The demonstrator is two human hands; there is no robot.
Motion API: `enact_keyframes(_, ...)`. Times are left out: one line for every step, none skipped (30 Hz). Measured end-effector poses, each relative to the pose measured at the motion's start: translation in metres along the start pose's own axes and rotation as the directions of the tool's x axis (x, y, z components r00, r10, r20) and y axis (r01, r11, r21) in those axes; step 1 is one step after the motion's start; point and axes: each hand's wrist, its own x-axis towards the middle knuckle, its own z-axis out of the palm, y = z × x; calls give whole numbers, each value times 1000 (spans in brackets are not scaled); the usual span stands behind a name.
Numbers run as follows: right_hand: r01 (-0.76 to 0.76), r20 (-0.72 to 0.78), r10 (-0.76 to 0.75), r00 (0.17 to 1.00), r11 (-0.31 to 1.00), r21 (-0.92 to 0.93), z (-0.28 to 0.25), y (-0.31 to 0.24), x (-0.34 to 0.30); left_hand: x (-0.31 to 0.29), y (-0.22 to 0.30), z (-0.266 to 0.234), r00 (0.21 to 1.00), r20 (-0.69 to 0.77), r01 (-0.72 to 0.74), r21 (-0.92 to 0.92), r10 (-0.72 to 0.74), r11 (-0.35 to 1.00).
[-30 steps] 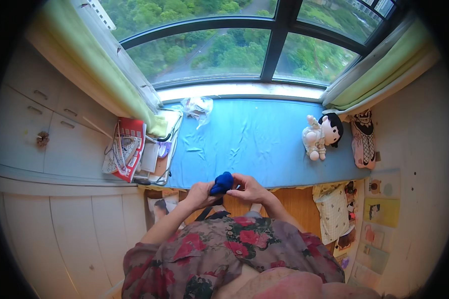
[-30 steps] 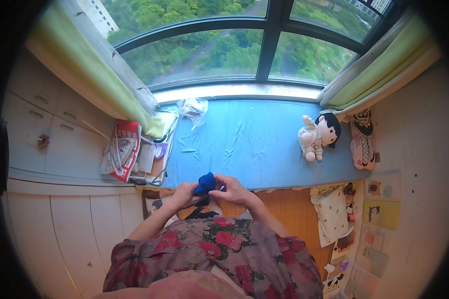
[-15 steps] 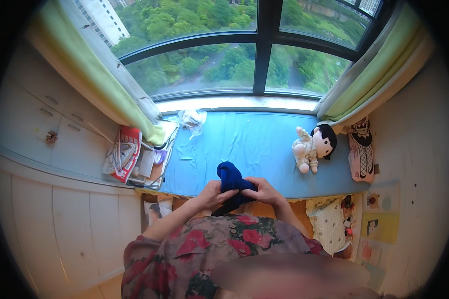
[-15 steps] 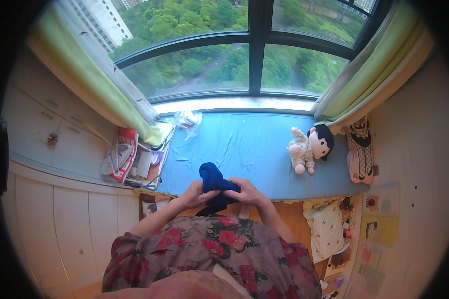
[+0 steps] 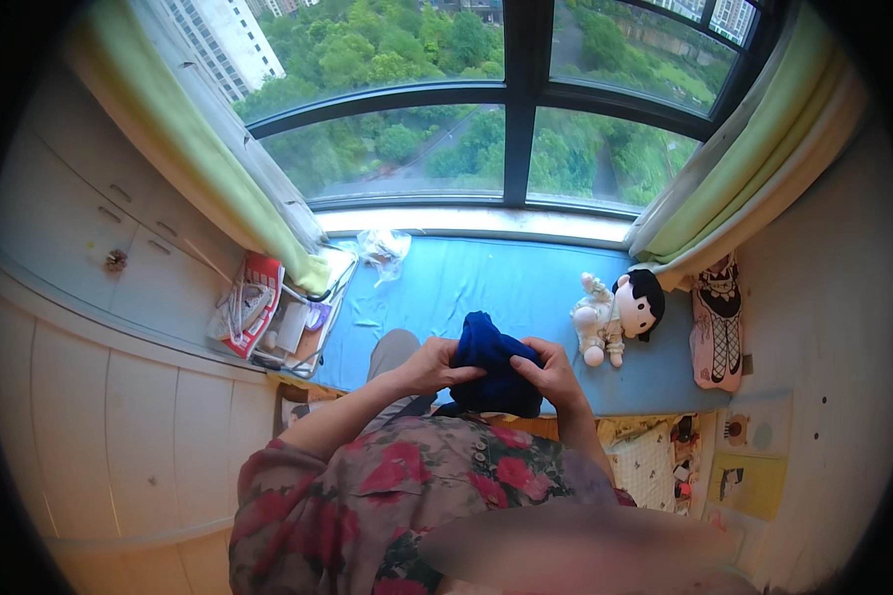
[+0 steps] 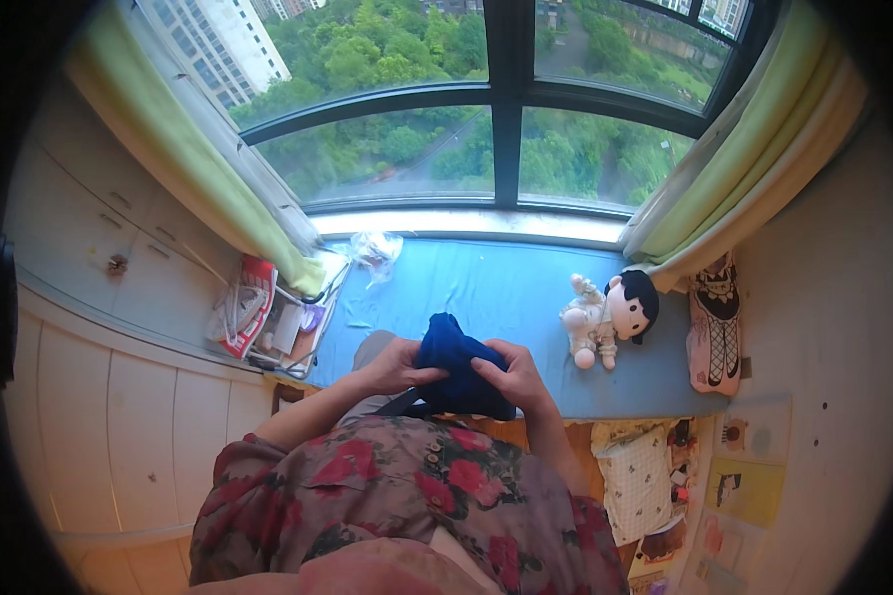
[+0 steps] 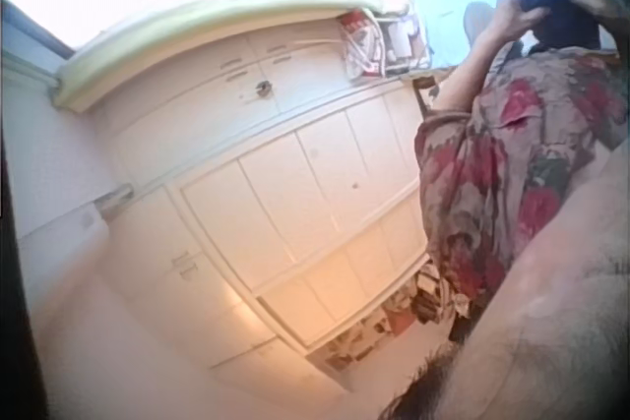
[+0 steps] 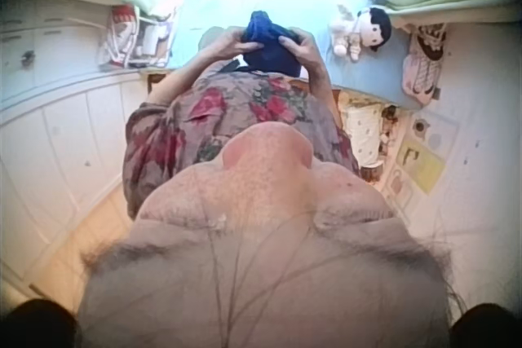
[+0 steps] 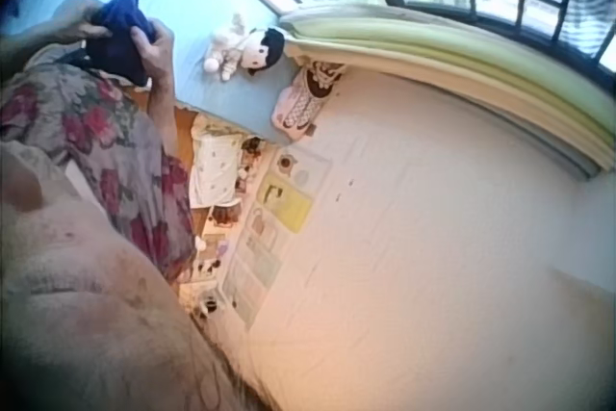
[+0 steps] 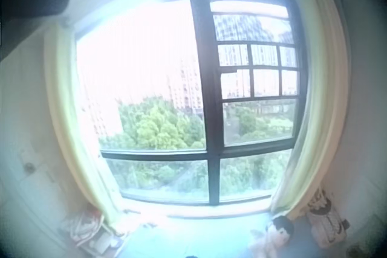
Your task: Wiping and cleaning a large glass window with a blue cloth.
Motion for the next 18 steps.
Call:
enact_keyframes(25, -27, -24, 999, 1000, 9, -3, -3, 1, 5, 3, -2, 1000, -4, -4, 7, 4, 1000)
enact_keyframes(34, -25, -33, 999, 999, 9, -6, -6, 4, 10, 7, -6, 1000, -2, -14, 73, 14, 997)
enact_keyframes(58, -57, -57, 997, 998, 9, -9, -8, 6, 15, 9, -9, 1000, 3, -22, 139, 22, 990)
enact_keyframes(83, -90, -82, 993, 996, 9, -12, -11, 9, 19, 12, -13, 1000, 4, -25, 148, 24, 989)
enact_keyframes(98, -103, -96, 990, 995, 22, -14, -13, 12, 22, 15, -17, 999, 12, -41, 165, 40, 985)
enact_keyframes(110, -109, -107, 988, 994, 24, -15, -15, 17, 26, 18, -22, 998, 25, -61, 183, 57, 981)
enact_keyframes(122, -129, -115, 985, 991, 50, -16, -16, 22, 30, 23, -27, 998, 30, -66, 193, 62, 979)
enact_keyframes(134, -149, -122, 981, 988, 75, -16, -17, 28, 34, 28, -31, 999, 19, -54, 204, 51, 977)
enact_keyframes(143, -156, -130, 979, 987, 72, -17, -18, 35, 38, 30, -37, 999, 10, -44, 213, 43, 976)
enact_keyframes(151, -175, -132, 976, 983, 101, -18, -18, 40, 45, 20, -41, 999, 16, -53, 215, 51, 975)
enact_keyframes(157, -194, -131, 972, 979, 129, -18, -18, 46, 55, 1, -46, 998, 5, -69, 111, 69, 991)
enact_keyframes(160, -201, -133, 971, 980, 121, -20, -16, 54, 64, -8, -52, 996, -6, -85, 3, 85, 996)
enact_keyframes(158, -220, -131, 967, 981, 109, -21, -13, 62, 72, -18, -60, 996, 0, -93, -2, 93, 996)
enact_keyframes(154, -240, -127, 962, 983, 96, -23, -11, 72, 80, -28, -69, 993, -16, -115, 70, 117, 991)
enact_keyframes(150, -247, -124, 961, 985, 88, -25, -9, 83, 89, -33, -80, 990, -30, -135, 141, 140, 981)
enact_keyframes(156, -253, -141, 957, 987, 39, -27, -7, 96, 98, -39, -90, 989, -24, -140, 130, 145, 981)
enact_keyframes(159, -259, -156, 953, 987, -11, -28, -7, 109, 108, -45, -100, 993, -45, -111, 56, 113, 992)
enact_keyframes(137, -275, -135, 952, 991, -12, -25, -12, 121, 116, -53, -107, 996, -52, -69, -27, 67, 997)
